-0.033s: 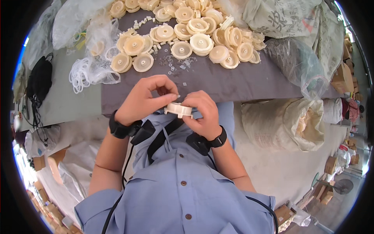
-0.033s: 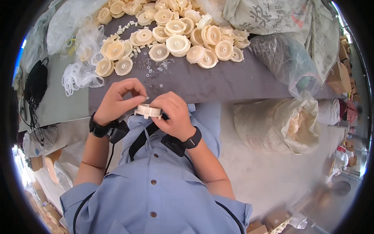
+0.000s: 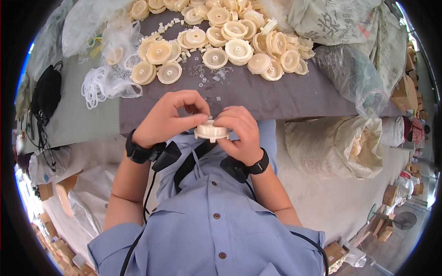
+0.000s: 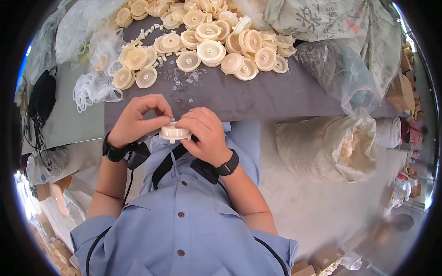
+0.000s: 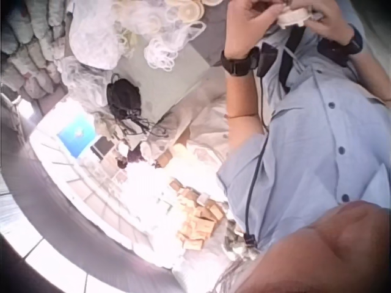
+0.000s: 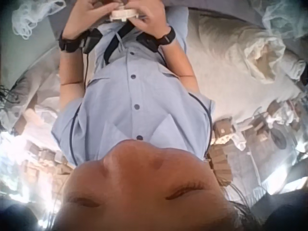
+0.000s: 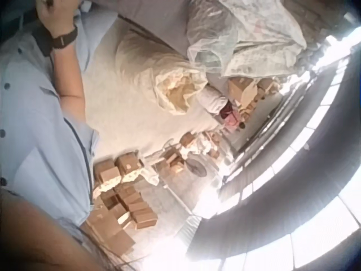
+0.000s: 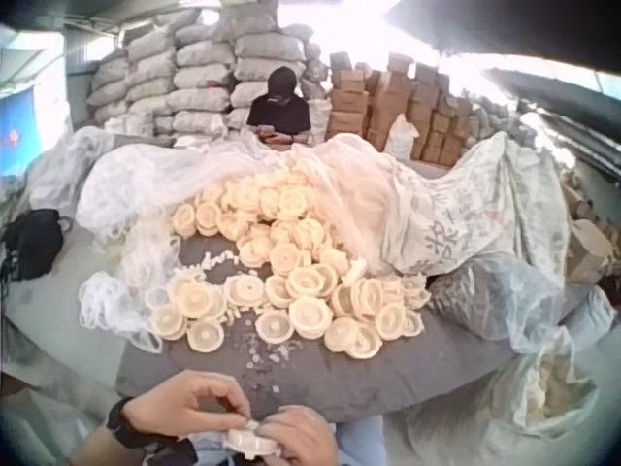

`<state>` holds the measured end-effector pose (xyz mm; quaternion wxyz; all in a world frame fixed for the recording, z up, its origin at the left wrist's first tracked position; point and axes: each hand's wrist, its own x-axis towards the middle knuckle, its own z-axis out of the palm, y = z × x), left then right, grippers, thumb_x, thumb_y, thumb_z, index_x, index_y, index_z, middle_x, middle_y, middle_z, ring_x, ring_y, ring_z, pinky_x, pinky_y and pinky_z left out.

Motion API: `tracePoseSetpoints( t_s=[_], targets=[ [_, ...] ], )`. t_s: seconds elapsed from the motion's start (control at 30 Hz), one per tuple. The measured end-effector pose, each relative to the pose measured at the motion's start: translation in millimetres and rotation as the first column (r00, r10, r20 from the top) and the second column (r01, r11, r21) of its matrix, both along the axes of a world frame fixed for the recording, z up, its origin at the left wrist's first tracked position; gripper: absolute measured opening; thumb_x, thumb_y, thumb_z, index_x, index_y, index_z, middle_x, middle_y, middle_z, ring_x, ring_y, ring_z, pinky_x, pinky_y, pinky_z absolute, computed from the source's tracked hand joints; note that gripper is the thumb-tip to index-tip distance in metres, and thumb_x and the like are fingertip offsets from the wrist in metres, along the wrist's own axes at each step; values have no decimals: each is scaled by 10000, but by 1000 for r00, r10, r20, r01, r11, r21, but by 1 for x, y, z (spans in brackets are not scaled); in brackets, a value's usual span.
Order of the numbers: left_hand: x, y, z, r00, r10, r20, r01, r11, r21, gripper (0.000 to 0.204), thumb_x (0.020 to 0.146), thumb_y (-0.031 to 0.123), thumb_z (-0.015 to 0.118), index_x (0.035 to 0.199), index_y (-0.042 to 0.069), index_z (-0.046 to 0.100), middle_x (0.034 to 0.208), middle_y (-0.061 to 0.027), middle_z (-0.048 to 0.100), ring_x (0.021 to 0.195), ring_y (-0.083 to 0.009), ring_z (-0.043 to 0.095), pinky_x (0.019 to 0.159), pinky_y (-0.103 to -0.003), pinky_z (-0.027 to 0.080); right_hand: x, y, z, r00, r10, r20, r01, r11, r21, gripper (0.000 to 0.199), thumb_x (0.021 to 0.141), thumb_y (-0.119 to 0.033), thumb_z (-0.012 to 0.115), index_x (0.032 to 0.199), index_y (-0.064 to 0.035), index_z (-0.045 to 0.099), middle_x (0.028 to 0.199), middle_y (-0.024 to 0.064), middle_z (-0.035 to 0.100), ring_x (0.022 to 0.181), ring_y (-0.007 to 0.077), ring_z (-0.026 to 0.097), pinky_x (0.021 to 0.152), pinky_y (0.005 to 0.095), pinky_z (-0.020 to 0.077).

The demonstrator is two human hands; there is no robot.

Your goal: Assembling small circular plastic components by inserting metal pins into them at a workstation.

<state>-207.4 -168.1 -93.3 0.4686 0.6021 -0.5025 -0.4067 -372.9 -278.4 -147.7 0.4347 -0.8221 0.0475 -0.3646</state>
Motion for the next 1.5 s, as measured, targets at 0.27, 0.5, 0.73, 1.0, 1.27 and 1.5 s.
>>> tracePoseSetpoints(
  t_s=[0.27,0.5,0.73,1.0,1.27,1.5],
  targets=[
    [-6,13,10,991,-54,120,59,997,-42,50,774,29,623,821,13,618,777,-34,557,710,-116,539,655,-242,438,0,5,9,991,-7,133,48,949,-313,302,596,-38,667,884,-89,593,865,32,604,774,216,565,804,415,475],
    [-18,25,5,996,-3,94,18,986,-163,112,776,21,616,882,7,647,828,-59,581,746,-143,554,670,-260,438,-7,12,10,987,-42,154,72,979,-193,309,588,-19,659,886,-73,595,889,50,600,799,251,573,760,389,480],
    [-38,28,-1,994,109,-6,-107,957,-269,206,776,53,636,977,10,646,889,-74,594,832,-168,562,738,-272,429,-15,13,7,989,-2,151,28,985,-168,337,557,-17,656,884,-68,590,882,73,579,804,288,570,711,378,477],
    [-37,36,-6,926,97,364,22,950,-311,270,699,89,690,961,35,655,969,-78,617,865,-210,556,782,-318,418,-18,15,3,988,2,152,28,981,-193,348,554,-14,651,891,-67,583,848,68,575,787,288,563,722,388,480],
    [-41,37,-16,882,228,413,-29,900,-434,264,653,97,735,901,55,656,908,-58,617,808,-196,552,714,-309,421,-12,18,-5,981,8,194,10,996,-94,340,566,11,660,880,-60,550,857,78,590,798,279,562,759,402,474],
    [-36,29,-34,926,266,268,-178,934,-311,229,677,25,691,897,32,630,837,-61,568,754,-169,544,648,-254,422,-5,19,-19,999,6,35,-13,983,185,281,662,6,662,914,-47,551,845,90,579,798,255,562,730,343,454]
  ],
)
